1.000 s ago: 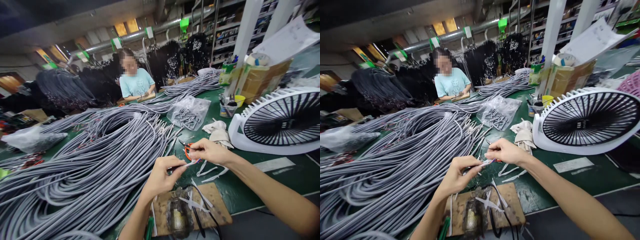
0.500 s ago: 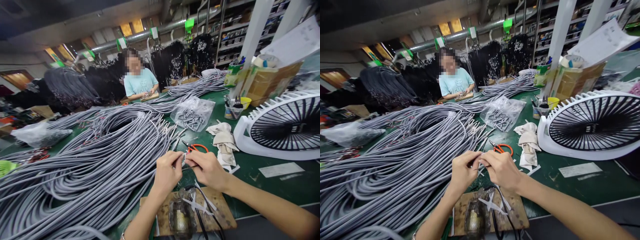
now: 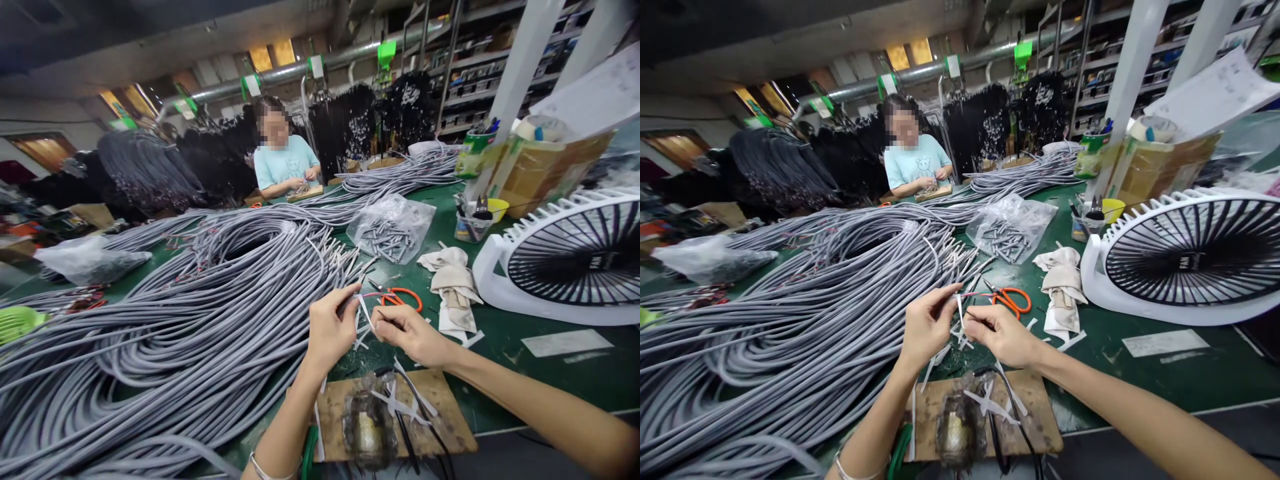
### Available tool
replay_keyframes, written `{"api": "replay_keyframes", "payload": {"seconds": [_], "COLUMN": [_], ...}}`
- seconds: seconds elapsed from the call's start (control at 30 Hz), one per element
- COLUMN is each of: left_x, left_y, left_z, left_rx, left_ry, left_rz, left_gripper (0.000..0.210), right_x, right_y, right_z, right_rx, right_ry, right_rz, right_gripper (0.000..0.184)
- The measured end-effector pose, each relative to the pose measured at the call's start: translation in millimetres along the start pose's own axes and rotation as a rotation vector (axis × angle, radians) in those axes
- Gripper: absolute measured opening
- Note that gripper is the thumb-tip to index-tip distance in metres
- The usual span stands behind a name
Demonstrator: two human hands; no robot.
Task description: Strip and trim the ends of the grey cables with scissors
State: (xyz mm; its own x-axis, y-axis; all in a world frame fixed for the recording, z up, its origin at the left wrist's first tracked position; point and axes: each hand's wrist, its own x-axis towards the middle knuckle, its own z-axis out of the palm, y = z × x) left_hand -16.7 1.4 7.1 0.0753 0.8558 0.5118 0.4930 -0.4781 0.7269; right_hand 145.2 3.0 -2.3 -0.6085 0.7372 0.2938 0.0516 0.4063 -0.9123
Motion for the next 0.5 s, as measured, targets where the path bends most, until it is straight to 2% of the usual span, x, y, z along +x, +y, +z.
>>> {"api": "replay_keyframes", "payload": {"seconds": [0.13, 0.23, 0.3, 0.37, 0.43, 0.5], "left_x": [-5, -10, -12, -12, -10, -6], "left_y": [-3, -6, -5, -2, 1, 3], "left_z": [7.2, 13.5, 15.3, 13.5, 9.1, 4.6], "left_rx": [0.198, 0.256, 0.221, 0.101, -0.07, -0.218], "left_ry": [-0.08, -0.172, -0.278, -0.329, -0.257, -0.078], "left_rz": [0.153, 0.243, 0.283, 0.264, 0.129, -0.061], "left_gripper": [0.027, 0.028, 0.027, 0.024, 0.024, 0.025], "right_x": [-6, -5, -1, 2, 4, 5], "right_y": [-9, -11, -8, -2, 5, 9], "right_z": [13, -3, -25, -47, -58, -52], "right_rx": [-0.01, -0.104, -0.257, -0.51, -0.666, -0.69], "right_ry": [-0.04, -0.014, 0.126, 0.353, 0.387, 0.276], "right_rz": [-0.003, -0.043, -0.086, -0.137, -0.2, -0.207], "right_gripper": [0.039, 0.035, 0.03, 0.025, 0.017, 0.018]}}
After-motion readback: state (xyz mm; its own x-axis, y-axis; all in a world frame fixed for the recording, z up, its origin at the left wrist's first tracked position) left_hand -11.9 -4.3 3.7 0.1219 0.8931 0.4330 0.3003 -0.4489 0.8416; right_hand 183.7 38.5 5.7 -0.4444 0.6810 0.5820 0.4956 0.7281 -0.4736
